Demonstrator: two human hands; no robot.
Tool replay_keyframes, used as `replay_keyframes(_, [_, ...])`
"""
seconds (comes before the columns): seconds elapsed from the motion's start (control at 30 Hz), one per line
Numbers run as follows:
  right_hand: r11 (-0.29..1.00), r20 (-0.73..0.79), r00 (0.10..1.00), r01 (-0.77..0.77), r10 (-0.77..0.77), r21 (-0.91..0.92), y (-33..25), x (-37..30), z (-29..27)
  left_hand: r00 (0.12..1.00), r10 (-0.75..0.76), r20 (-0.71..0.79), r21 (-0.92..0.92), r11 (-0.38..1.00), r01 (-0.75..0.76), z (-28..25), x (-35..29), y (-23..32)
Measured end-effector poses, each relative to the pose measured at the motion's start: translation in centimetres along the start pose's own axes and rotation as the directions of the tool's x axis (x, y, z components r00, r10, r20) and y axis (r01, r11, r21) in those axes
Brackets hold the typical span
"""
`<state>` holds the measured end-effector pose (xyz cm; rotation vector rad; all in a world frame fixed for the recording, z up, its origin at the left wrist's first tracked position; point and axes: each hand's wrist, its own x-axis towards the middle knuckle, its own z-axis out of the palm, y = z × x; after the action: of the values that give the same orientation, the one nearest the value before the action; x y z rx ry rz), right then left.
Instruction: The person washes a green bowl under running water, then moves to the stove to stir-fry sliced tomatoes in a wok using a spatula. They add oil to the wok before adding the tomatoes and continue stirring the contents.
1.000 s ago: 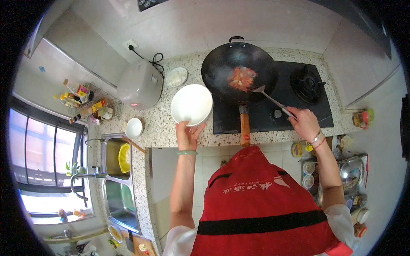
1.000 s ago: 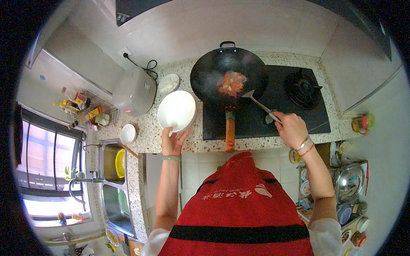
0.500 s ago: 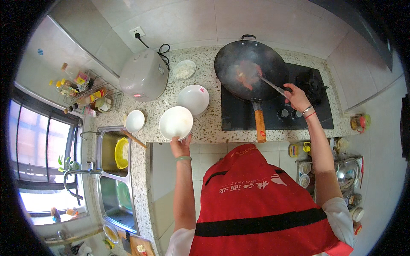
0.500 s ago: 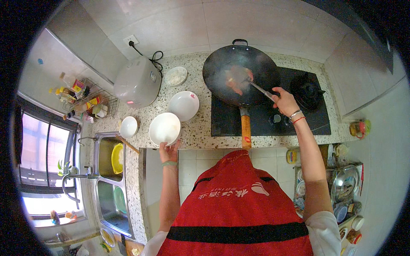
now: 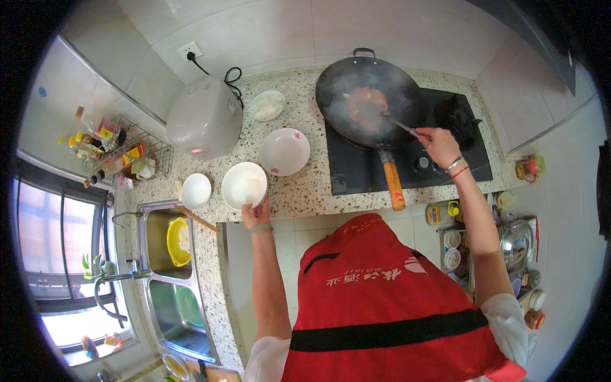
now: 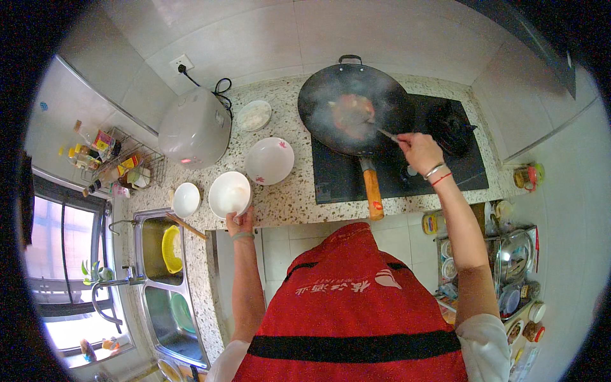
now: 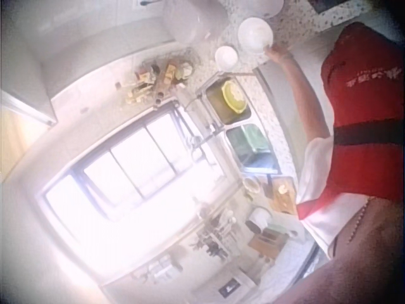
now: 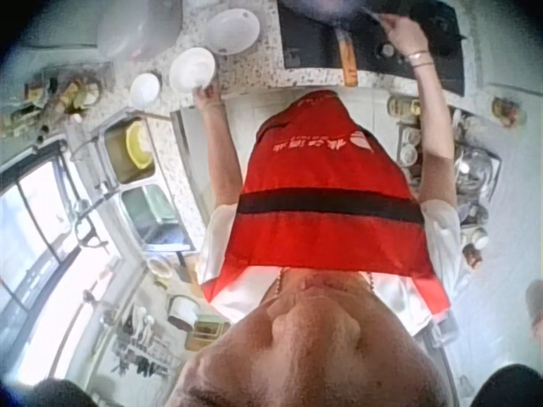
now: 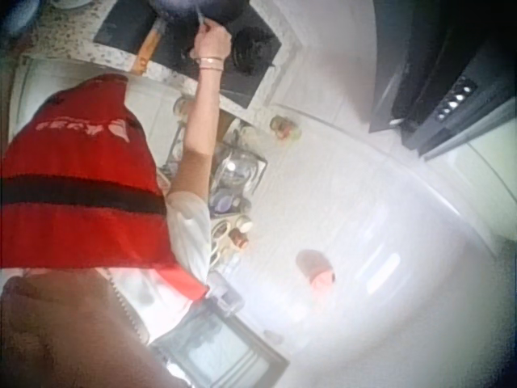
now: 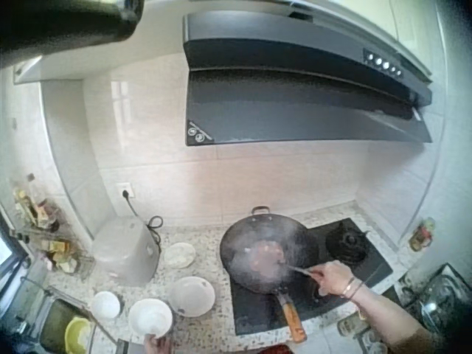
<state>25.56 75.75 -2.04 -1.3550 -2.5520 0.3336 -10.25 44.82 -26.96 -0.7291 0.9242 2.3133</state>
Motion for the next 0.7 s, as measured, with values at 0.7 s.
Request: replay_keyframes(0.7, [0.996, 0.065, 0.997, -0.047, 0.051, -0.071, -1.3, -0.3, -1.0, 0.999, -0.030, 0.046, 0.074, 0.997, 0.026, -0.3, 4.1, 0.7])
